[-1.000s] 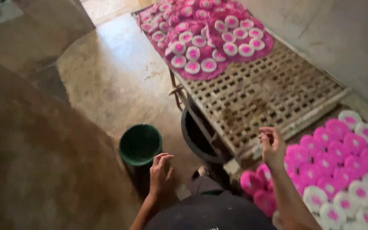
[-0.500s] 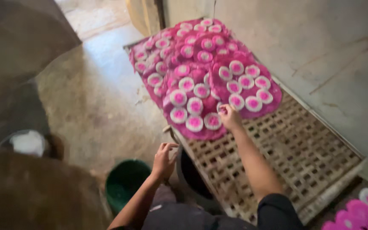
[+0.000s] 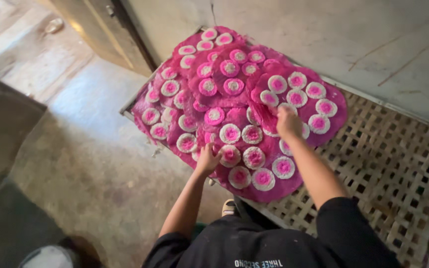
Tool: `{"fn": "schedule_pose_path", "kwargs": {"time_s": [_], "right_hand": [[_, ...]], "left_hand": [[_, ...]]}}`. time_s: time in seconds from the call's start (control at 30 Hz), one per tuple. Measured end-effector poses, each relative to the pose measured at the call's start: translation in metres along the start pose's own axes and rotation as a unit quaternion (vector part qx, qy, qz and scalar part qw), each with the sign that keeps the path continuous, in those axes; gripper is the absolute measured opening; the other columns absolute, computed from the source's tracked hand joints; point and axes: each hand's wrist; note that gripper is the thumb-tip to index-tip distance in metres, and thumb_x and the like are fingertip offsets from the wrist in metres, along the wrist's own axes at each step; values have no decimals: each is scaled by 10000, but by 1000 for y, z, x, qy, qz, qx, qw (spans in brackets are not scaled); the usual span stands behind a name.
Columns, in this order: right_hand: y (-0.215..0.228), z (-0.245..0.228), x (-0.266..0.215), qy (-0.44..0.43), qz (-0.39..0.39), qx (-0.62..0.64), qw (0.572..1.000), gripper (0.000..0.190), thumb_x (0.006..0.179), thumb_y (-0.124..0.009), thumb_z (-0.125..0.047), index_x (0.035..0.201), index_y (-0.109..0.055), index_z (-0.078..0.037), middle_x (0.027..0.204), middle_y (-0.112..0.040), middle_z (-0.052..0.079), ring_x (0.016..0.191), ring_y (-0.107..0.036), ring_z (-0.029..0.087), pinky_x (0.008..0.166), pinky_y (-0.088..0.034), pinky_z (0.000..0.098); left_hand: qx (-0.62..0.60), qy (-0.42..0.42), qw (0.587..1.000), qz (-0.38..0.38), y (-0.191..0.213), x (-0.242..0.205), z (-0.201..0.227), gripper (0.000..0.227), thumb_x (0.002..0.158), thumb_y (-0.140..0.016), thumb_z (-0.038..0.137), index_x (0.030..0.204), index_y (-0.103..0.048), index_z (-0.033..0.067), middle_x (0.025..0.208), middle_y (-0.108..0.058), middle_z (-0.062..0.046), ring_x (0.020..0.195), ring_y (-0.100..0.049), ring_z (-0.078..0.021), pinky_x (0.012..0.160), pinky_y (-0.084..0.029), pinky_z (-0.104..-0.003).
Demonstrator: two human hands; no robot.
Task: The person arranges small white and pink circular items on a woven tray, picking them from a pink tray and placing them in rows. The person also moves a pink tray with items to another location and returns to continue arranging.
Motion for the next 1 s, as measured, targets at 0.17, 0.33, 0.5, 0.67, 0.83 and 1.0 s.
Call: {"fn": "schedule_pose_path", "kwargs": {"time_s": [0.17,0.33,0.5,0.67,0.83,1.0], "right_hand": [[53,5,11,26,-16,36,999,216,1089,-489,-139,981,-620,-6,969,-704,157,583,-605,229,452,-489,338],[63,-56,-102,231,-130,88,960,146,899,-514,-8,930,-653,-39,955,-669,108,852,-616,258,757,-522,357],[23,-94,-186,102,-190,211,954,253,928,-655,-282,1008,-714,-50,1161,-713,109,1109,-653,268,982,-511,414],[23,-8,-177,-161,134,-86,974,519,905,-691,-382,1211,-593,25,1229,-605,240,1146,-585,420,953,-518,512],[-5,37,-197,-251,6,-157,955,315,1008,-659,-282,1194,-542,-55,1433,-505,210,1231,-563,397,971,-491,522],[-36,49,-196,-381,72,163,907,459,953,-661,-299,1301,-524,-32,1232,-652,211,1104,-656,369,941,-532,464]], "left_hand": [[-109,-3,994,14,0,14,-25,466,865,-669,115,1318,-589,41,978,-723,-125,863,-701,-239,772,-558,-378],[-292,19,953,-81,-9,24,-45,342,984,-615,175,1296,-628,35,1035,-701,-78,906,-634,-131,784,-524,-278],[-341,-1,938,-61,-13,20,-46,330,1057,-598,212,1322,-602,17,1114,-682,-59,989,-619,-112,864,-516,-257],[-243,-82,966,-29,-3,28,-14,426,954,-715,150,1334,-555,45,1137,-718,-104,990,-709,-183,852,-578,-321],[-119,-74,990,-17,-1,52,16,473,836,-778,86,1266,-588,41,1091,-734,-136,940,-722,-205,812,-583,-342],[-109,-37,993,-30,18,45,12,389,838,-764,107,1204,-650,47,970,-752,-131,847,-710,-226,747,-574,-354]]}}
Point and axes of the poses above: each hand's wrist, its own x-axis towards the middle knuckle, its own y-axis out of the back of the hand, z = x × y
